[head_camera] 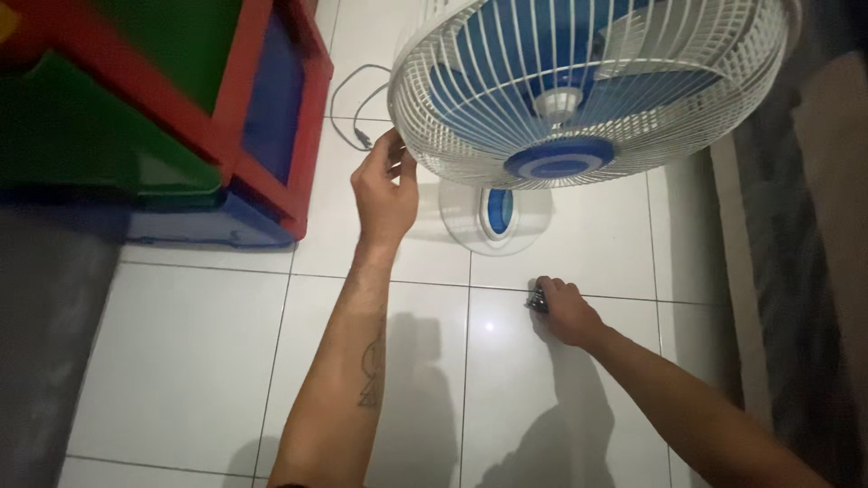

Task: The person disassembles a standing fan by hand. They remove the front grille, unscrew the central hub to detach the fan blades, and then remove the rear grille.

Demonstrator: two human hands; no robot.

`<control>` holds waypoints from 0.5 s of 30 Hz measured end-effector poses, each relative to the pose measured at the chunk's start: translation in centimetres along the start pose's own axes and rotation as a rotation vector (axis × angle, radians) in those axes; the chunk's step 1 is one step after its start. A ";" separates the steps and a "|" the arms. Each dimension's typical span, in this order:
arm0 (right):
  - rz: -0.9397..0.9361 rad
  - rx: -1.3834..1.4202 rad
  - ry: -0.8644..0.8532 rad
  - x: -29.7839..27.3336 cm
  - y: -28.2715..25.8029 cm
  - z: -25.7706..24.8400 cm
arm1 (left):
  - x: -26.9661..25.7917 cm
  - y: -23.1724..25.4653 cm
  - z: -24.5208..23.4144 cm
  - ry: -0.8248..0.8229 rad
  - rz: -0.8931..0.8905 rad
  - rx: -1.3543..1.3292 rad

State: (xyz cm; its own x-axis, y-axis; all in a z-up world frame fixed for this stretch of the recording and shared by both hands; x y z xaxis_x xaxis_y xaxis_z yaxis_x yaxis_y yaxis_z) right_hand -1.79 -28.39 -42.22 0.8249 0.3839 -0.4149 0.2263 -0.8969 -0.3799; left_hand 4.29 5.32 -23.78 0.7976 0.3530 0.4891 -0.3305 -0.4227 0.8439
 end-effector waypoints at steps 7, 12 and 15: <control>0.035 0.006 -0.027 -0.7 -1.0 -0.7 | 0.7 -1.6 -0.7 0.021 -0.007 -0.081; 0.037 -0.056 -0.019 -0.8 -0.8 -0.7 | 1.5 -0.8 -1.5 0.082 -0.046 -0.256; 0.014 -0.049 0.003 -1.0 -1.1 -0.6 | 1.7 0.4 -1.9 0.078 -0.068 -0.298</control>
State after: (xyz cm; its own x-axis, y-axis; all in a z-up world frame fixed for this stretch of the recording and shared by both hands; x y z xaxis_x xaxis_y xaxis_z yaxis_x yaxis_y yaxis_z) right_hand -2.49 -27.94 -40.90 0.8299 0.3708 -0.4169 0.2400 -0.9118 -0.3332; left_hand 4.58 7.38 -22.21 0.7857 0.4397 0.4352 -0.4202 -0.1370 0.8970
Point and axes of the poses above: each hand's wrist, its own x-axis towards the middle knuckle, its own z-axis out of the palm, y = z × x, the point moved 3 cm from there along x, towards the middle knuckle
